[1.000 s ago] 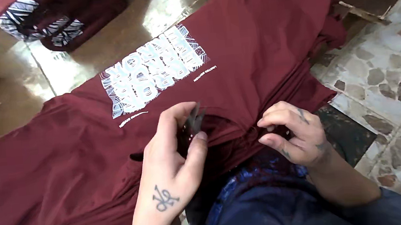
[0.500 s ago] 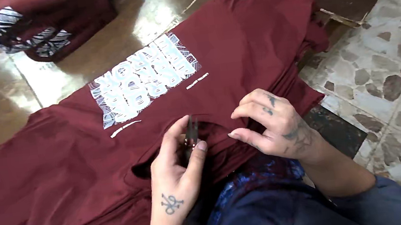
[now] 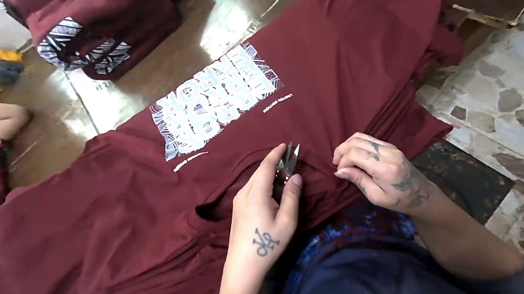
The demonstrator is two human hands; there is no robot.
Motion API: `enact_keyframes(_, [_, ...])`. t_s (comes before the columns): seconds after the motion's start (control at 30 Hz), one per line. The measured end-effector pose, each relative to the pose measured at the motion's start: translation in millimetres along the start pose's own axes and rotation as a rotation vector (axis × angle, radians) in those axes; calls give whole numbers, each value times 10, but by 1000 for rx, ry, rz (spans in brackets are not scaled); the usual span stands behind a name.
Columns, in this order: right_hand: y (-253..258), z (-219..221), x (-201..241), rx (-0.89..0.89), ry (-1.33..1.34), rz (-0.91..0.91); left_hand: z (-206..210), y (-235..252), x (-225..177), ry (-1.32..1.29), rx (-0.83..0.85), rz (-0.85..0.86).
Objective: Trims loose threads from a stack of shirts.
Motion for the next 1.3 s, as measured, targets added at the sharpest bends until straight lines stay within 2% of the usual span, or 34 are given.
enact_keyframes(0.13, [-43,-63,-20,-82,104,3,29,-10,-74,139,22,44])
enact_keyframes(0.3, [-80,-53,10,-178,147,-23,76,10,-258,346,-28,124])
enact_keyframes(0.43, [-141,-1,68,-150,206,-28,35,-11,-302,355,-85,177])
enact_keyframes(0.53, [-223,-25,118,-119,240,-34,-15,-23,-253,306,-135,148])
enact_keyframes(0.63, [-252,-66,311,46,295,-75,-40,-27,-250,118,-178,82])
enact_keyframes(0.7, [-303,-88,467,109,396,-176,94,-48,-245,-67,-24,66])
enact_keyframes(0.8, [-320,-209,438,55,420,-177,369,-137,-363,-736,244,112])
enact_keyframes(0.87, [-265,-290,265,-29,294,-97,385,-188,-357,-1101,226,104])
enact_keyframes(0.93, [-168,-306,154,-76,187,-54,368,-213,-336,-1286,185,85])
enact_keyframes(1.03, [-11,-180,147,-116,80,-102,383,-279,-362,-1435,198,26])
enact_keyframes(1.1, [-34,-138,185,-195,117,-185,342,-299,-372,-1356,226,32])
enact_keyframes(1.13, [-76,-165,221,-220,147,-214,275,-283,-366,-1209,227,64])
enact_keyframes(1.23, [-182,-256,283,-195,195,-214,-33,-250,-330,-462,98,163])
enact_keyframes(1.3, [-206,-279,229,-173,207,-181,-160,-228,-303,-170,65,165])
Point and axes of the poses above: each hand's wrist, its own y-axis towards the middle knuckle, its own z-axis out of the palm, x = y × z, the point moved 10 cm from there along y, towards the middle knuckle, and after that the axes turned 5 degrees about x, right-handed, at the moved point
